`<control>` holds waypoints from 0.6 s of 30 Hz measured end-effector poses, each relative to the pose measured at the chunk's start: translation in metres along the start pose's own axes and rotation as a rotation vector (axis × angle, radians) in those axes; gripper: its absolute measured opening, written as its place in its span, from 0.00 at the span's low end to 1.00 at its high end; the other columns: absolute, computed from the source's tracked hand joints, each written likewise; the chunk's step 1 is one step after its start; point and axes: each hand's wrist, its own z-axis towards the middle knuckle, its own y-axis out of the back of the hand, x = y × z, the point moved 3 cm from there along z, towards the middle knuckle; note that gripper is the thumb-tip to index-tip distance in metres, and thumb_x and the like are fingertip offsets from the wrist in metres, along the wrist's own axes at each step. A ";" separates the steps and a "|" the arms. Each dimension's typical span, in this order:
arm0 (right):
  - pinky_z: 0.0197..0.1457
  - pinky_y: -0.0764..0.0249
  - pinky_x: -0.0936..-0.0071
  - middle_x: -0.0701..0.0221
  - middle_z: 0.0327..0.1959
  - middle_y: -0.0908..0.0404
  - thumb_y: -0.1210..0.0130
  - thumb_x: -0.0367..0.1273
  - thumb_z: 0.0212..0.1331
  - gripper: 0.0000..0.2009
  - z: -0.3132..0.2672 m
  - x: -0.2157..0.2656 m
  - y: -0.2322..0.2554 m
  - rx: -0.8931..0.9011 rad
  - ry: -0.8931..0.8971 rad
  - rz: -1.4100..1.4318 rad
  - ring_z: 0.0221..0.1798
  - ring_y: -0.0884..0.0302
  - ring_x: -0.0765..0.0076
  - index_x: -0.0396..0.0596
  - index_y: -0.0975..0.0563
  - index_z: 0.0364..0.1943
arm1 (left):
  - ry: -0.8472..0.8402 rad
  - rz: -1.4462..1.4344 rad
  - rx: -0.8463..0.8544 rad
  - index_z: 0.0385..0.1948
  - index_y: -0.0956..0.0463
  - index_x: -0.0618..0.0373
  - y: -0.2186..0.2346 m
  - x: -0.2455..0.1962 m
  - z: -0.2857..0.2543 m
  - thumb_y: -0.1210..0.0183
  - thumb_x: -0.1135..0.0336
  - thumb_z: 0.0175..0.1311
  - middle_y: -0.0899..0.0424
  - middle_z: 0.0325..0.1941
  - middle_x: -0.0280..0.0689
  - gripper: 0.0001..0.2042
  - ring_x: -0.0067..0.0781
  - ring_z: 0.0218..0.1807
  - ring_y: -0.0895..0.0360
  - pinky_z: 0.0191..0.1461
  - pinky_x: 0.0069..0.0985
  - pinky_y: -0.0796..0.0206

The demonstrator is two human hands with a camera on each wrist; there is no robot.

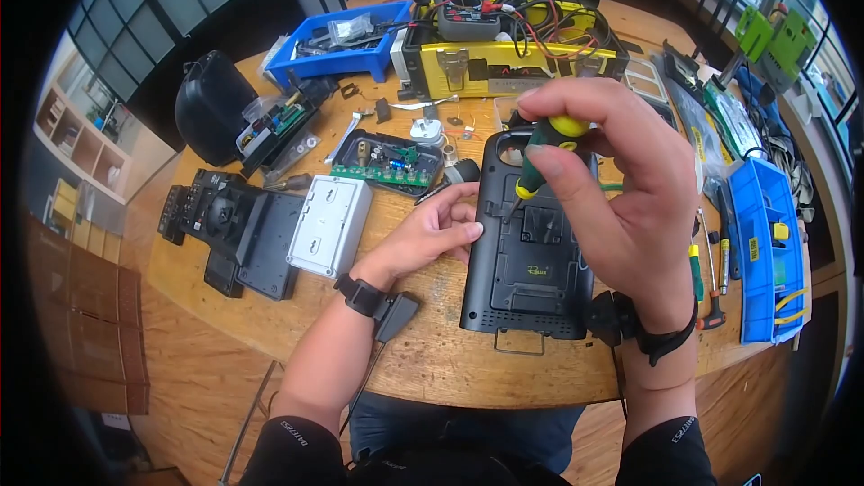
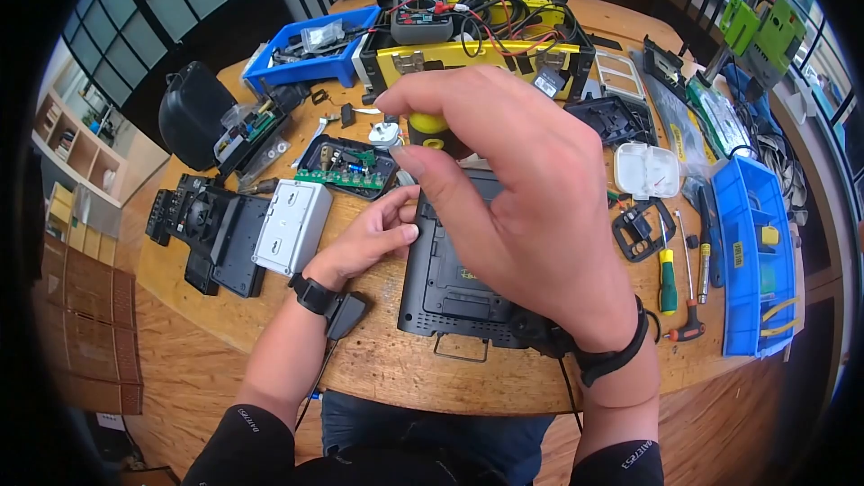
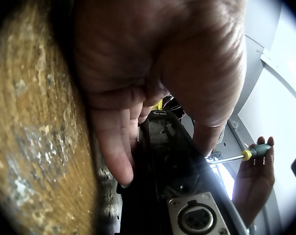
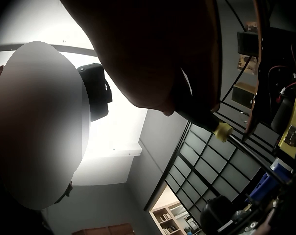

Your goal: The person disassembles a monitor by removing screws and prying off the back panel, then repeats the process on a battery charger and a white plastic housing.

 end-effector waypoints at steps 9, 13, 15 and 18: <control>0.47 0.24 0.75 0.66 0.48 0.14 0.29 0.24 0.56 0.15 0.001 0.007 -0.002 0.076 0.065 -0.133 0.49 0.18 0.67 0.43 0.15 0.49 | -0.014 0.015 -0.014 0.78 0.43 0.59 0.001 -0.001 0.000 0.35 0.62 0.75 0.16 0.52 0.34 0.35 0.22 0.51 0.17 0.48 0.22 0.22; 0.49 0.26 0.76 0.69 0.47 0.14 0.29 0.26 0.56 0.17 0.000 0.000 -0.005 -0.088 -0.038 0.170 0.50 0.19 0.70 0.44 0.16 0.51 | -0.015 0.013 -0.007 0.78 0.43 0.59 0.000 -0.002 -0.001 0.35 0.62 0.75 0.16 0.53 0.34 0.35 0.22 0.52 0.17 0.49 0.22 0.22; 0.50 0.26 0.77 0.69 0.47 0.15 0.31 0.25 0.58 0.17 0.002 -0.002 -0.002 0.001 0.057 0.057 0.51 0.20 0.72 0.44 0.17 0.52 | 0.008 0.055 -0.045 0.78 0.43 0.59 0.001 -0.001 -0.003 0.35 0.62 0.75 0.16 0.54 0.34 0.36 0.22 0.52 0.17 0.50 0.22 0.22; 0.52 0.27 0.78 0.69 0.50 0.15 0.36 0.23 0.61 0.16 0.002 -0.001 -0.002 0.050 0.133 -0.039 0.52 0.21 0.74 0.43 0.18 0.54 | 0.015 0.057 -0.055 0.79 0.44 0.59 0.000 -0.001 -0.002 0.35 0.62 0.75 0.16 0.54 0.35 0.36 0.22 0.53 0.17 0.50 0.23 0.21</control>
